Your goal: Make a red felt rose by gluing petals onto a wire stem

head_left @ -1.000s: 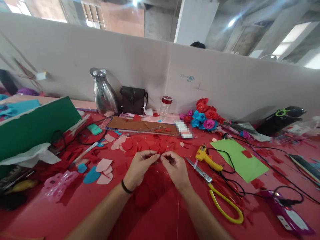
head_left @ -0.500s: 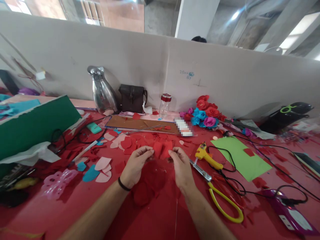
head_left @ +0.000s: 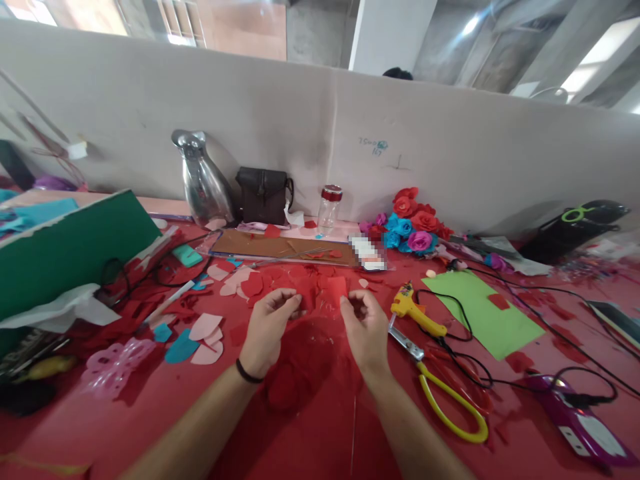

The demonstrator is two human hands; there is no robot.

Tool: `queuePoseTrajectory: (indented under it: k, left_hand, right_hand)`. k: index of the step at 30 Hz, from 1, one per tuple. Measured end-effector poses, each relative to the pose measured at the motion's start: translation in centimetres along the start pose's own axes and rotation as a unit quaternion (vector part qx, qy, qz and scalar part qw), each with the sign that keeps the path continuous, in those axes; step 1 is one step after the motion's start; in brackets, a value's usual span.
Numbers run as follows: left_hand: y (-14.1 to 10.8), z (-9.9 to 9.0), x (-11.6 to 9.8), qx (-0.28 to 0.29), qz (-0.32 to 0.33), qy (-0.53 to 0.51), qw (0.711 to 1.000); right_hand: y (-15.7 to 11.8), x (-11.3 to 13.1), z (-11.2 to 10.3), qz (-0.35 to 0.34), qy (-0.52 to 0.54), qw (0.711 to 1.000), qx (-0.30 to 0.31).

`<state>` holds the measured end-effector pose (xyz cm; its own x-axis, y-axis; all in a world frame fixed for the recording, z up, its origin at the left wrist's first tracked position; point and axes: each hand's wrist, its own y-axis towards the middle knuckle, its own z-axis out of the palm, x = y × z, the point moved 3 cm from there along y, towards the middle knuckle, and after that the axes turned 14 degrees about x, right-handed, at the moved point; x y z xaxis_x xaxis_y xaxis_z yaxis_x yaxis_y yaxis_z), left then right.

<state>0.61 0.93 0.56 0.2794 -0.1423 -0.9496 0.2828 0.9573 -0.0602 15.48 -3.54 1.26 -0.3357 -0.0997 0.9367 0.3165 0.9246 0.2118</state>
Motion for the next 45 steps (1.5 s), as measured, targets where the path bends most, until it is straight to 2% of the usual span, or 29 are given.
queuePoseTrajectory:
  k: [2,6,9,16,29,35,45]
  left_hand:
    - [0.0,-0.1,0.0,-0.004,0.015,0.037,0.999]
    - [-0.5,0.3,-0.1,0.004,0.087,0.170,0.982]
    - [-0.9,0.8,-0.1,0.034,0.090,0.233,0.968]
    - [-0.7,1.1,-0.3,0.064,0.026,0.140,0.988]
    - [-0.2,0.6,0.4,0.061,-0.001,0.074,0.995]
    - [-0.1,0.5,0.5,0.068,-0.023,0.037,0.997]
    - [-0.2,0.7,0.3,0.071,-0.023,0.048,0.996]
  right_hand:
    - [0.0,0.0,0.1,-0.009,-0.012,1.000,0.010]
    - [-0.6,-0.1,1.4,0.006,0.008,0.997,0.082]
    - [-0.8,-0.2,2.1,0.019,0.033,0.993,0.114]
    - [-0.6,-0.3,1.9,0.019,0.059,0.990,0.125]
    - [-0.8,-0.2,2.2,-0.021,0.054,0.988,0.145]
    - [-0.8,-0.2,2.1,-0.009,0.073,0.988,0.136]
    - [-0.7,-0.2,2.2,0.019,0.101,0.983,0.152]
